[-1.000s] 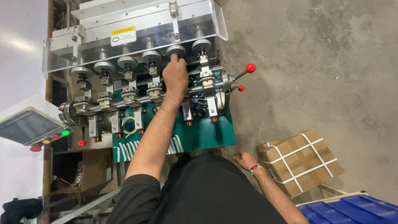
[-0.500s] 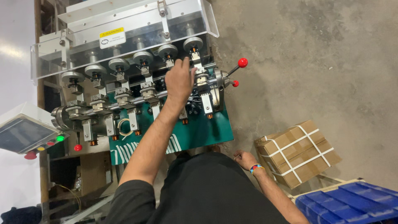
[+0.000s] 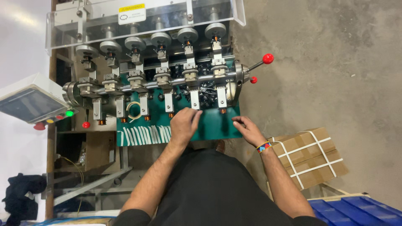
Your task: The person operates a multi-station bench machine, placing small black components into its fixtures and pulling the red-handled lever to cycle it. They use scissors to trim material from the parts, wipe the machine area with a black cloth, and retrieve a cardboard box from a blue crate.
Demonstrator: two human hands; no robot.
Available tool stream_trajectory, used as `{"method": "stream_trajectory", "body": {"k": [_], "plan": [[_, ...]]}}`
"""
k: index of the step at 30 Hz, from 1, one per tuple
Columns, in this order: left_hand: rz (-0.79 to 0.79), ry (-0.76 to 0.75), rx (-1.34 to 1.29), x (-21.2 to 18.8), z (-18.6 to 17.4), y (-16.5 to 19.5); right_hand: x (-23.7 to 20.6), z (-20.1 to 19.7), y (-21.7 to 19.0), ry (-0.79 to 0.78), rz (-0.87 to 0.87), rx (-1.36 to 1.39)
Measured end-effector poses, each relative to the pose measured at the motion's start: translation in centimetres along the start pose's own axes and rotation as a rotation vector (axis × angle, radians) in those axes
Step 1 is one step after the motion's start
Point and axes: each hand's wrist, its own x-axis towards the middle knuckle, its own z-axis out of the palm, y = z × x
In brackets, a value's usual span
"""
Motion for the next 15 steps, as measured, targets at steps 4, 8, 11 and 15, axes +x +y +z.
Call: {"method": "stream_trajectory", "body": {"k": [4, 8, 11, 15], "plan": [[-0.677, 0.029, -0.353, -3.6, 2.2, -2.4, 1.2, 0.7, -2.3, -0.053, 0.015, 0.169], [-0.589, -0.107, -0.397, -3.5, 6.0, -3.6, 2.9, 2.8, -3.1, -0.13, 0.166, 0.471], [-0.591, -0.342, -0.36, -2.8, 7.7, -3.6, 4.1, 4.8, -3.0, -0.162, 0.272, 0.737], [-0.525, -0.542, -0.439, -4.0, 7.3, -4.3, 5.0, 7.0, -3.2, -0.006, 0.314, 0.711]]}}
